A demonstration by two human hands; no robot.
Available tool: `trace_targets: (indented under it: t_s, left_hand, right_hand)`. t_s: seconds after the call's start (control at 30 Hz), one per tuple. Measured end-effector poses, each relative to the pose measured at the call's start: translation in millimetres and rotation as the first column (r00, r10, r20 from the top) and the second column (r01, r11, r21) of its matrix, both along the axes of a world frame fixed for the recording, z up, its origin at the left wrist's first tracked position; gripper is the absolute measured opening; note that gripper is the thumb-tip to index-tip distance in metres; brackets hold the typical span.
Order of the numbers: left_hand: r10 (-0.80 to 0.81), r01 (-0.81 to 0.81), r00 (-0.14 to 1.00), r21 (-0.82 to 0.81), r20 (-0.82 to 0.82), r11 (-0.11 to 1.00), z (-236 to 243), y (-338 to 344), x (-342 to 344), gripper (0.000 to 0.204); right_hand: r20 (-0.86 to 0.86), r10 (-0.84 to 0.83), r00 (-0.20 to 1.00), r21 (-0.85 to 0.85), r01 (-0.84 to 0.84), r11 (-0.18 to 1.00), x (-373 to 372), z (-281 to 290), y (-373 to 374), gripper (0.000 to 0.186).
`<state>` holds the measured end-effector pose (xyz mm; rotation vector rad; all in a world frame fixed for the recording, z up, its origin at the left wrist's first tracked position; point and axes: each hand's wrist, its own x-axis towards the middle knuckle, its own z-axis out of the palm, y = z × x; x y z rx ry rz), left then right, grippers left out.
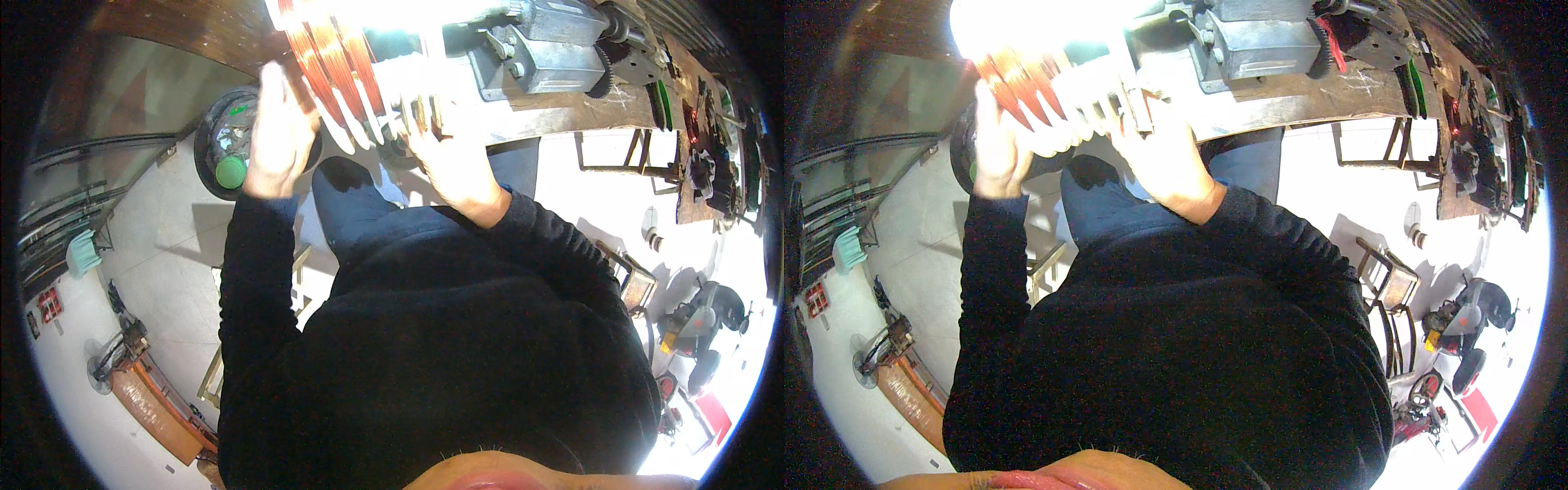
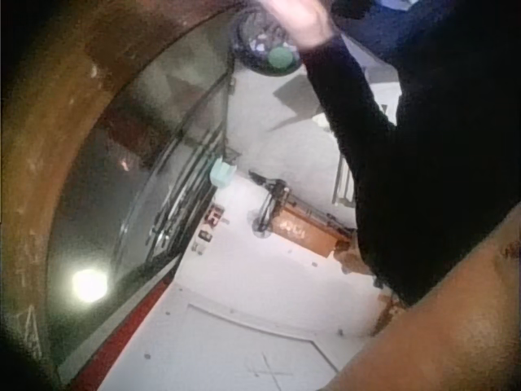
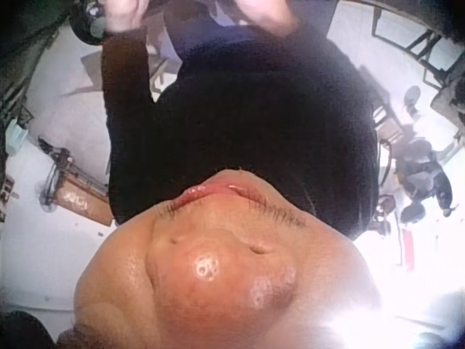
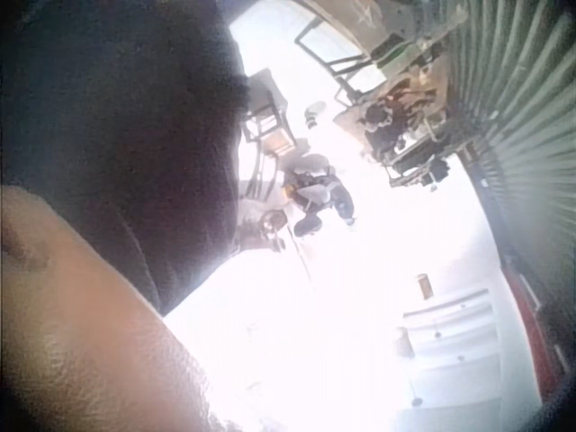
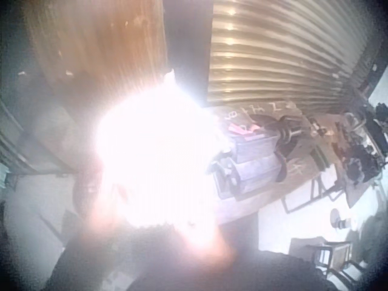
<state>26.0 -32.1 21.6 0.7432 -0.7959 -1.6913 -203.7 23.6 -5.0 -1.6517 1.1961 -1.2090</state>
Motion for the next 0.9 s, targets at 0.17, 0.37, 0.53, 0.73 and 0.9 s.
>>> trace_targets:
  t_s: [0.17, 0.37, 0.53, 0.73, 0.9]
  left_hand:
    - [0.073, -0.070, 0.968, -0.025, 0.239, 0.997, -22, -30, -31, 0.057]
    - [0.052, -0.014, 0.945, -0.119, 0.322, 0.993, -19, -5, -43, 0.054]
    - [0.045, 0.010, 0.946, -0.169, 0.320, 0.986, -14, -45, -62, 0.052]
    - [0.041, 0.039, 0.934, -0.215, 0.356, 0.976, -23, -93, -80, 0.050]
    - [0.047, 0.047, 0.919, -0.226, 0.391, 0.973, -17, -94, -76, 0.048]
  right_hand:
    - [-0.277, 0.007, 0.961, -0.181, -0.060, 0.982, -1, -19, -2, 0.024]
    - [-0.577, -0.187, 0.795, -0.461, -0.129, 0.878, -7, -13, -2, 0.024]
    - [-0.340, -0.122, 0.932, -0.359, -0.009, 0.933, -4, -2, -3, 0.022]
    - [0.020, -0.032, 0.999, -0.190, 0.035, 0.981, 1, 8, -1, 0.019]
    - [0.140, -0.006, 0.990, 0.009, 0.005, 1.000, -4, 10, -2, 0.015]
